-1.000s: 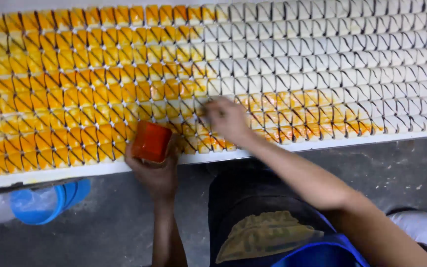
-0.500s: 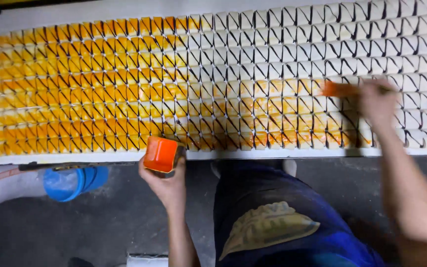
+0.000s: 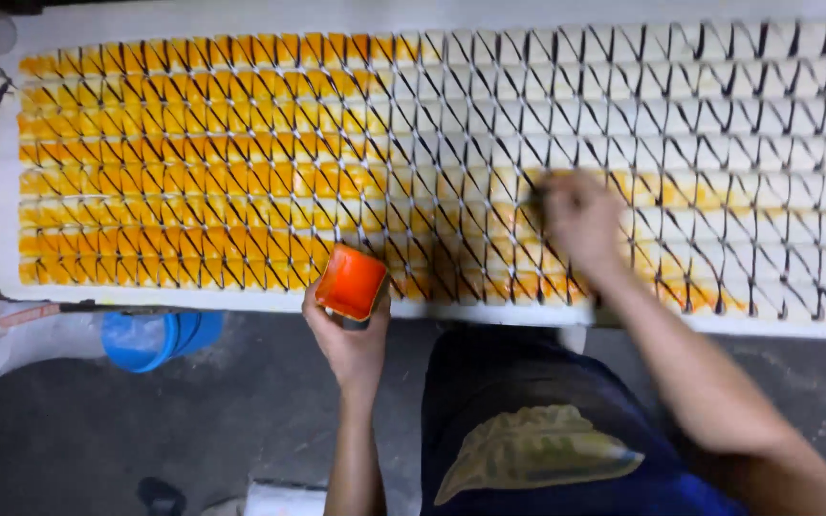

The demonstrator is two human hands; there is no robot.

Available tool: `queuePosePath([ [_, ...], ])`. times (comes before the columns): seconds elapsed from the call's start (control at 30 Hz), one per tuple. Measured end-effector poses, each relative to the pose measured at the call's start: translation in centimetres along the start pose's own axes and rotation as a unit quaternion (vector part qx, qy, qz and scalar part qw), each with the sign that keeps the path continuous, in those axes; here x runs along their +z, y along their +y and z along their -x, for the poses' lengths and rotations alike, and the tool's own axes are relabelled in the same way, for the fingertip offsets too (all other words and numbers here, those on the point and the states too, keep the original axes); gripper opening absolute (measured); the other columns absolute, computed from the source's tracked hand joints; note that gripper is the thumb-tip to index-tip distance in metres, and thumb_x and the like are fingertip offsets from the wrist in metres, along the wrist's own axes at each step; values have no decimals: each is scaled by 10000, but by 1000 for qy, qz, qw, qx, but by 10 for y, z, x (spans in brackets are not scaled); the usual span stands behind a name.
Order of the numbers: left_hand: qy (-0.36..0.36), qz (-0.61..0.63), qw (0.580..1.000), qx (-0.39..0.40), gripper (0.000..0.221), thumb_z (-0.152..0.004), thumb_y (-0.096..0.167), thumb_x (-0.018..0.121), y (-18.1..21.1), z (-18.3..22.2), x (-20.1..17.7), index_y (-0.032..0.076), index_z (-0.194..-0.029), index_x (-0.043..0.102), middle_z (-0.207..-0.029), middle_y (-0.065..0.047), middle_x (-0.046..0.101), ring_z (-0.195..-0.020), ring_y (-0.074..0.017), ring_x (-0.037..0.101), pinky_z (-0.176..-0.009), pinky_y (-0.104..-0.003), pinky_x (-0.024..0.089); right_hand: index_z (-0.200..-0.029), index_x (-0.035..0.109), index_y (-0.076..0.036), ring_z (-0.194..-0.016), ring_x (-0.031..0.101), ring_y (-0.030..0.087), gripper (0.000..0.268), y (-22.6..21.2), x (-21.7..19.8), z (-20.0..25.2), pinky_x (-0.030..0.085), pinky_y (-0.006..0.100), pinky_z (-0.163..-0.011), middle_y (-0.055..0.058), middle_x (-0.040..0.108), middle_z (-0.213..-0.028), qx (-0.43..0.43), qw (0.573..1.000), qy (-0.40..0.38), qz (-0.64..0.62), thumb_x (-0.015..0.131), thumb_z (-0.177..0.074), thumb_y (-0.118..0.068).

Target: Using a brush to rapidly apply a yellow glaze to rows of triangular pastries on a large work table.

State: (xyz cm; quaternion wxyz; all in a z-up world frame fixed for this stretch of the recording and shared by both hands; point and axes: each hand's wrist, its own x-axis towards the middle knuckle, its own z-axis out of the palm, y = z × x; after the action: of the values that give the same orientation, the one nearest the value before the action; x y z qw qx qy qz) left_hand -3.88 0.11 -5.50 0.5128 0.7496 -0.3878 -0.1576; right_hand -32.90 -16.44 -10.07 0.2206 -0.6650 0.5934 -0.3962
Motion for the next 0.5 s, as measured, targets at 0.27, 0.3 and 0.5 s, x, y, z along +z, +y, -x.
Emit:
queuePosePath([
  [0.27, -31, 50, 998, -26, 924, -689, 125, 953, -10, -45, -12, 94, -1434, 408, -1360, -210, 477, -1351, -455, 486, -1035, -627, 490, -837, 669, -191, -723, 680, 261, 180, -142, 228, -39, 532, 393, -650, -5, 663, -716, -61, 980, -27, -185, 631, -968, -309],
  [0.3, -40, 37, 998, -33, 954, -695, 170, 958, -14, -48, -14, 121, -1461, 392, -1391, -198, 459, -1364, -450, 475, -1037, -629, 479, -876, 702, -223, -785, 714, 190, 107, -142, 235, -46, 561, 310, -747, -46, 683, -743, -33, 970, -63, -233, 696, -959, -290],
  [0.5, -83, 58, 992, -70, 890, -696, 53, 914, 23, -72, -25, 83, -1418, 395, -1374, -234, 467, -1342, -490, 484, -1026, -633, 505, -1005, 792, -69, -856, 717, 338, 231, -112, 43, -69, 508, 413, -915, 162, 735, -863, 169, 983, -18, -73, 684, -934, -260],
])
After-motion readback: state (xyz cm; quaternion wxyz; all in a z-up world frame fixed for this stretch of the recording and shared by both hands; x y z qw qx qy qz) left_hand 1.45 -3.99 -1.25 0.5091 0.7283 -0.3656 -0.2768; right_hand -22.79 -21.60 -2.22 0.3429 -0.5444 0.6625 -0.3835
